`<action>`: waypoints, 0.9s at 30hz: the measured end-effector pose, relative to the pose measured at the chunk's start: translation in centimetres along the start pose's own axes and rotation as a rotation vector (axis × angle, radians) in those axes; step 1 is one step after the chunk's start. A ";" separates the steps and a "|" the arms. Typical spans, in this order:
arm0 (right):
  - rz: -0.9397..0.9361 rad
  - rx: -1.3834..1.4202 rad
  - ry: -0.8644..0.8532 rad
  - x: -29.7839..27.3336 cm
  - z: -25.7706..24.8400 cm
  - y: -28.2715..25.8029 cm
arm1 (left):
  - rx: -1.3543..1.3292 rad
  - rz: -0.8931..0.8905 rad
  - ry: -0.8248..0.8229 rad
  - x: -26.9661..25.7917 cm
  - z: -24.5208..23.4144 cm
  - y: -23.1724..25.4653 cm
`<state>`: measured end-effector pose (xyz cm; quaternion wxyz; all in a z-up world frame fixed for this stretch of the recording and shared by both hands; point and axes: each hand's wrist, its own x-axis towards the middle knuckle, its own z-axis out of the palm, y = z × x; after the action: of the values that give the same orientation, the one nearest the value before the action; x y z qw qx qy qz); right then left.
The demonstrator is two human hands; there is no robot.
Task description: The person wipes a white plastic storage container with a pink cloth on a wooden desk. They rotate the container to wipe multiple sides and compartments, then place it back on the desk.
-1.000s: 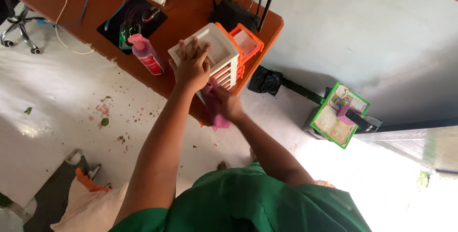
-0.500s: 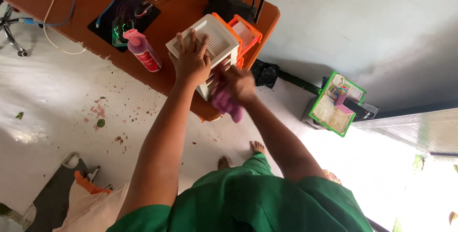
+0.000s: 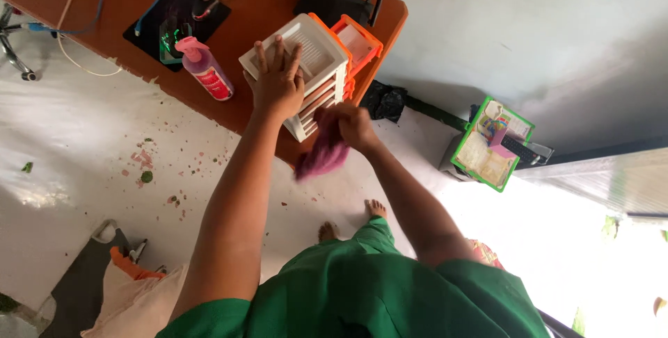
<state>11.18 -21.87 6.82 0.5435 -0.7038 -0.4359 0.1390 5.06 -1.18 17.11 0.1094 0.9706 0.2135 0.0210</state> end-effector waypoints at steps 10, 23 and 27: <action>0.167 0.322 0.124 1.0 6.5 -5.3 | 0.020 0.020 0.076 0.1 0.8 -0.6; 0.326 0.804 0.251 1.4 5.8 -4.1 | -0.056 -0.014 -0.006 -0.2 0.2 -0.8; 0.261 0.496 0.137 0.4 8.8 -5.2 | -0.059 -0.053 -0.014 -0.1 -0.3 -0.5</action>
<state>3.13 -15.81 8.25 0.7047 -0.6074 -0.2564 0.2622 4.73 -0.74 17.29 0.1399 0.9611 0.2377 0.0177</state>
